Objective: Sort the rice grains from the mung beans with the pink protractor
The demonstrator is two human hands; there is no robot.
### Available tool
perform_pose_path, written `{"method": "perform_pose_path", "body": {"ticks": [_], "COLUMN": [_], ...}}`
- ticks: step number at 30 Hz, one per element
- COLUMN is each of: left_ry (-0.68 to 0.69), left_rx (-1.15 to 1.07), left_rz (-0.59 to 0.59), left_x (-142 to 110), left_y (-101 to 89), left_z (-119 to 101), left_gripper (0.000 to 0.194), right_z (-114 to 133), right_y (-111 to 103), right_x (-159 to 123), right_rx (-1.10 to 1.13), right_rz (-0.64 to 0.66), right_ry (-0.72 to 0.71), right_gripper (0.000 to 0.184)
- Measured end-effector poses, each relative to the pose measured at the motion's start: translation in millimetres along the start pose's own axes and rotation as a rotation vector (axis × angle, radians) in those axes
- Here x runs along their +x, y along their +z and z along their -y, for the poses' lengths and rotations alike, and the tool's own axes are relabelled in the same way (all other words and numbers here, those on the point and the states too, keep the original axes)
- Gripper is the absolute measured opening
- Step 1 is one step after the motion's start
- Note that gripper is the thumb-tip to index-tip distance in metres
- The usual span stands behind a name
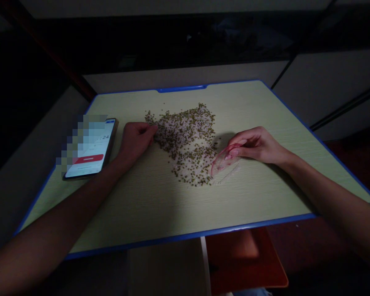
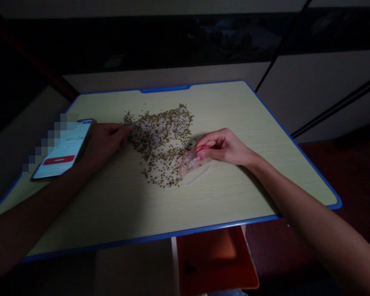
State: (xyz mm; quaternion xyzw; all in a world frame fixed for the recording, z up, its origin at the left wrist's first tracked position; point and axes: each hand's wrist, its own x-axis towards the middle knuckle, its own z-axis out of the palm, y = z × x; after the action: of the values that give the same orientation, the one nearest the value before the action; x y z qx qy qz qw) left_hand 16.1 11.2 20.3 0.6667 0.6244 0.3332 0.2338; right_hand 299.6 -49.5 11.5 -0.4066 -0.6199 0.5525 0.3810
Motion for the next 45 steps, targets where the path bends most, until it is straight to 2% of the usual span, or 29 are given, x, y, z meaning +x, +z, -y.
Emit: {"method": "perform_pose_path", "body": {"ticks": [13,29,37,45], "left_ry": [0.002,-0.005,0.025,0.02], "left_rx": [-0.012,0.012,0.0,-0.013], "left_rz": [0.001,-0.007,-0.008,0.007], "left_x": [0.5,0.0,0.4,-0.6], "left_y": [0.4,0.1,0.3,-0.6], "left_z": [1.5,-0.8,1.3,-0.9], "left_gripper": [0.035,0.035,0.037,0.035], "right_z": [-1.0,-1.8,0.0,-1.3], "right_y": [-1.7,0.3,-1.5,0.6], "right_x": [-1.8,-1.3,-0.3,0.4], "right_rx": [0.045,0.029,0.014,-0.047], "right_rz": [0.102,0.077,-0.008,-0.011], "right_ry": [-0.02,-0.026,-0.027,-0.022], "right_gripper": [0.012,0.01,0.01,0.01]}}
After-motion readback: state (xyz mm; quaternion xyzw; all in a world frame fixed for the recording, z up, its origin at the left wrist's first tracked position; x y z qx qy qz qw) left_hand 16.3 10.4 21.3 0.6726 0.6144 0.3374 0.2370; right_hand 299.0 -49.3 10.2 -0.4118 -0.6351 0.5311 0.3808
